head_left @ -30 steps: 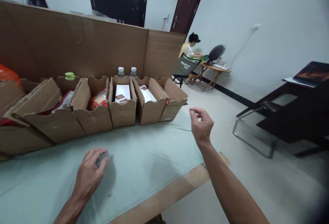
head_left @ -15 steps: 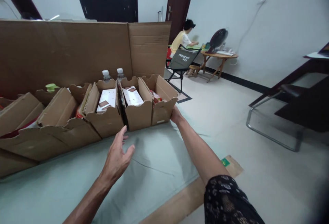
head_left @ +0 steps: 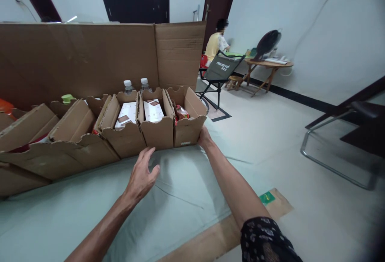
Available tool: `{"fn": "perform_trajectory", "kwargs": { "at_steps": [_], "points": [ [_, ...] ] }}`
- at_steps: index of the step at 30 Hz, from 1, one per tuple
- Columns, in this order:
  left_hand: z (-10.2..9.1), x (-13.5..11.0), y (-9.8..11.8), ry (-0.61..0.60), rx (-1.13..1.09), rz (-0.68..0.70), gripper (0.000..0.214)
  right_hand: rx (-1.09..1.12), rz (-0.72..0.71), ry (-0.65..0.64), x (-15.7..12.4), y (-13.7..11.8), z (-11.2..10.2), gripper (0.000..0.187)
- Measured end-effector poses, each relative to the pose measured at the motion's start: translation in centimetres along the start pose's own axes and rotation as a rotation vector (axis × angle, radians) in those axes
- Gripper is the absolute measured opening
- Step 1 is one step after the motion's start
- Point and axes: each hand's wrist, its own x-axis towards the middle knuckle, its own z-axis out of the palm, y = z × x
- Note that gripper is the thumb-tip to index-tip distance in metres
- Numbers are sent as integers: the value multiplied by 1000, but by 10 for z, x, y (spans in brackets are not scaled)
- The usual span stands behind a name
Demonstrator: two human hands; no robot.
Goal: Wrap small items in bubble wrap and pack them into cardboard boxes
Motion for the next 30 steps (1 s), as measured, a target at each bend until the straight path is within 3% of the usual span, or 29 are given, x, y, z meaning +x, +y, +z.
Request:
{"fn": "perform_trajectory", "kwargs": {
  "at_steps": [7, 11, 13, 16, 18, 21, 23, 26, 30],
  "points": [
    [-39, -51, -11, -56, 34, -17, 38, -103, -104, 145, -10, -4, -6, 26],
    [-69, -84, -29, 16, 60, -67, 33, -162, -289, 362, -19, -35, -16, 21],
    [-81, -94, -40, 52, 69, -107, 31, -175, -395, 443, -32, -59, -10, 19],
    [-89, -102, -54, 96, 39, -182, 33, -258, -565, 339, -73, -92, 30, 21],
    [-88, -103, -61, 151, 11, -191, 32, -491, -723, 56, -109, -108, 73, 24],
    [-85, -104, -67, 194, -48, -172, 31, -938, -905, -172, -153, -120, 137, 24],
    [-84, -104, -68, 197, -101, -169, 30, -1213, -841, -265, -163, -122, 173, 35],
    [-84, -104, -66, 209, -169, -181, 28, -1613, -604, -386, -152, -115, 212, 49],
    [-89, -100, -62, 327, -229, -190, 24, -1799, -509, -418, -137, -101, 237, 28]
  ]
}}
